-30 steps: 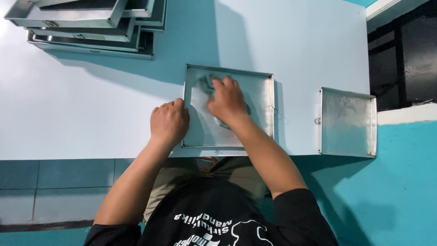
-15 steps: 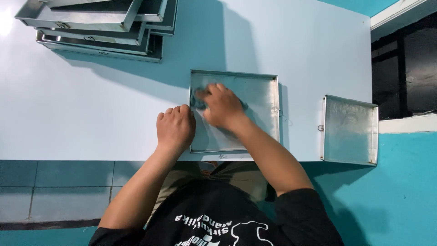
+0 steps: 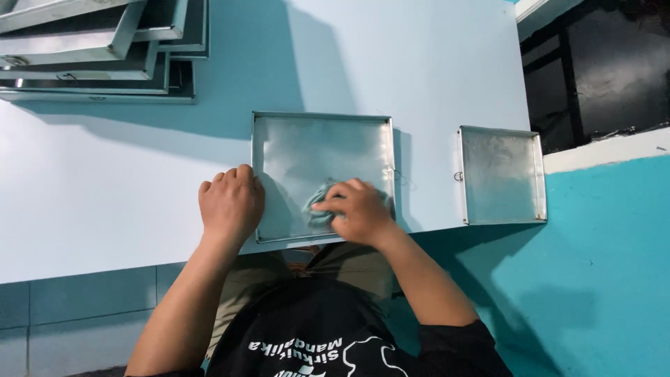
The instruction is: The person wipes the interior surfaces of two rectangular metal trays with a cloth on a white table. The first tray is cleaned, set aside, and a second tray is taken from a stack and wiped in the same manner.
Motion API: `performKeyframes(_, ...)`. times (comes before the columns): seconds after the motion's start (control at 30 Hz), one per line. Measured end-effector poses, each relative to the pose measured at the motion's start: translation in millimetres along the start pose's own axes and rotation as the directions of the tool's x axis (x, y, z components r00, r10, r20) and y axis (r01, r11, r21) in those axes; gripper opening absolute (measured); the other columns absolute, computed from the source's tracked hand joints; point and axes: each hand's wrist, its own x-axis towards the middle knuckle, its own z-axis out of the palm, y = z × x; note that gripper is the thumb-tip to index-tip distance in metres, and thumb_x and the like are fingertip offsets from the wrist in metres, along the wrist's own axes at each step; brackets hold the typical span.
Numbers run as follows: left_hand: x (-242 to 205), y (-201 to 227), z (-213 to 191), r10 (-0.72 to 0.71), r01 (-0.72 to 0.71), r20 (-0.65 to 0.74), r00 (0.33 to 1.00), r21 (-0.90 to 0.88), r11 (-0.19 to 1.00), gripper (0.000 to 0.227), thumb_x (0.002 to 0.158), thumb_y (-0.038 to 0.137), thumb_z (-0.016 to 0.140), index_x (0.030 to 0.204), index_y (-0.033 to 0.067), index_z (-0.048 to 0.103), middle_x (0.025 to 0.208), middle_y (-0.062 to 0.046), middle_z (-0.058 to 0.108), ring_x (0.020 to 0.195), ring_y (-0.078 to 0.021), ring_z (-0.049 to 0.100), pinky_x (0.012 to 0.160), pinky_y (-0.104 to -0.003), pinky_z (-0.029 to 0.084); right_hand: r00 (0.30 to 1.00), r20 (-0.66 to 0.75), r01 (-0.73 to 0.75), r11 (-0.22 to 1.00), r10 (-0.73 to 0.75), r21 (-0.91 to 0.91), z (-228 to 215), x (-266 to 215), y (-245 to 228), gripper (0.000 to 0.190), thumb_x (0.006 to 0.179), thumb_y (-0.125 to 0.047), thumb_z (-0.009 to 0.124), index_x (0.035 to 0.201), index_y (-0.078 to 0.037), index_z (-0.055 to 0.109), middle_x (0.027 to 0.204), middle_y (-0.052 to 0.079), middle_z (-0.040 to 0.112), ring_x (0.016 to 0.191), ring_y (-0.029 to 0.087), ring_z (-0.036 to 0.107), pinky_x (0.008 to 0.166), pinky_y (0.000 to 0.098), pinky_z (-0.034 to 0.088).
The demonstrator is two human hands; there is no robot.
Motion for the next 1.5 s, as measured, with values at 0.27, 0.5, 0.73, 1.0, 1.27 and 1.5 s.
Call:
performKeyframes(0.27, -7.6, 7.2, 12.1, 0.001, 0.019, -0.121, 0.993, 0.164, 0.986, 0.014, 0.097, 0.032, 0.063, 0.093, 0.0178, 0.061, 0.075, 0.002, 0.060, 0.072, -0.0191, 0.067, 0.068, -0.034, 0.047, 0.942, -0.138, -0.322, 0.940, 0.306, -0.109, -0.3, -19.6, 27.0, 0.057, 0.068, -0.019, 0.065, 0.120, -0.039, 0.077, 0.098, -0.008, 0.064, 0.092, 0.022, 0.063, 0.087, 0.0430, 0.052)
performKeyframes(0.5, -35.5, 89.9, -11.7, 0.393, -0.320, -0.333, 0.857, 0.253, 0.913, 0.030, 0.087, 0.036, 0.070, 0.102, 0.0113, 0.065, 0.088, -0.013, 0.057, 0.083, -0.0342, 0.058, 0.069, -0.044, 0.046, 0.937, -0.145, -0.332, 0.938, 0.317, -0.100, -10.0, -14.5, 9.7, 0.059, 0.073, -0.017, 0.063, 0.130, -0.029, 0.072, 0.101, -0.001, 0.063, 0.091, 0.028, 0.063, 0.089, 0.0465, 0.053)
performKeyframes(0.73, -49.6, 103.2, 52.3, 0.563, -0.610, -0.305, 0.768, -0.081, 0.788, 0.022, 0.083, 0.031, 0.069, 0.086, 0.0115, 0.058, 0.076, -0.007, 0.049, 0.073, -0.0298, 0.054, 0.062, -0.038, 0.039, 0.947, -0.127, -0.310, 0.944, 0.296, -0.115, -10.7, -14.2, -7.2, 0.055, 0.090, -0.024, 0.064, 0.144, -0.012, 0.062, 0.125, 0.021, 0.066, 0.111, 0.042, 0.066, 0.100, 0.0568, 0.052)
performKeyframes(1.0, -44.4, 97.7, 42.8, 0.597, -0.662, -0.334, 0.729, -0.122, 0.740, 0.023, 0.097, 0.026, 0.058, 0.081, 0.0091, 0.058, 0.074, -0.007, 0.050, 0.072, -0.0293, 0.055, 0.062, -0.036, 0.042, 0.893, -0.119, -0.449, 0.843, 0.434, -0.297, -35.1, 40.2, 11.9, 0.044, 0.098, -0.013, 0.057, 0.140, 0.001, 0.057, 0.119, 0.027, 0.065, 0.108, 0.048, 0.065, 0.095, 0.0586, 0.053)
performKeyframes(1.27, -45.3, 94.3, 40.7, 0.609, -0.685, -0.355, 0.710, -0.143, 0.715, 0.018, 0.095, 0.021, 0.058, 0.083, 0.0076, 0.059, 0.075, -0.007, 0.049, 0.073, -0.0291, 0.054, 0.063, -0.037, 0.043, 0.820, -0.062, -0.563, 0.784, 0.568, -0.263, -29.0, 88.2, 34.1, 0.040, 0.098, -0.011, 0.059, 0.137, -0.004, 0.058, 0.124, 0.022, 0.060, 0.117, 0.044, 0.062, 0.091, 0.0514, 0.058)
performKeyframes(1.5, -46.7, 93.8, 52.2, 0.601, -0.688, -0.409, 0.687, -0.098, 0.719, 0.016, 0.095, 0.018, 0.057, 0.083, 0.0087, 0.062, 0.075, -0.006, 0.050, 0.070, -0.0267, 0.053, 0.060, -0.035, 0.040, 0.988, -0.155, -0.046, 0.968, 0.007, -0.247, 23.8, 89.0, 6.9, 0.041, 0.077, -0.012, 0.068, 0.118, -0.012, 0.070, 0.098, 0.009, 0.064, 0.089, 0.034, 0.066, 0.087, 0.0455, 0.052)
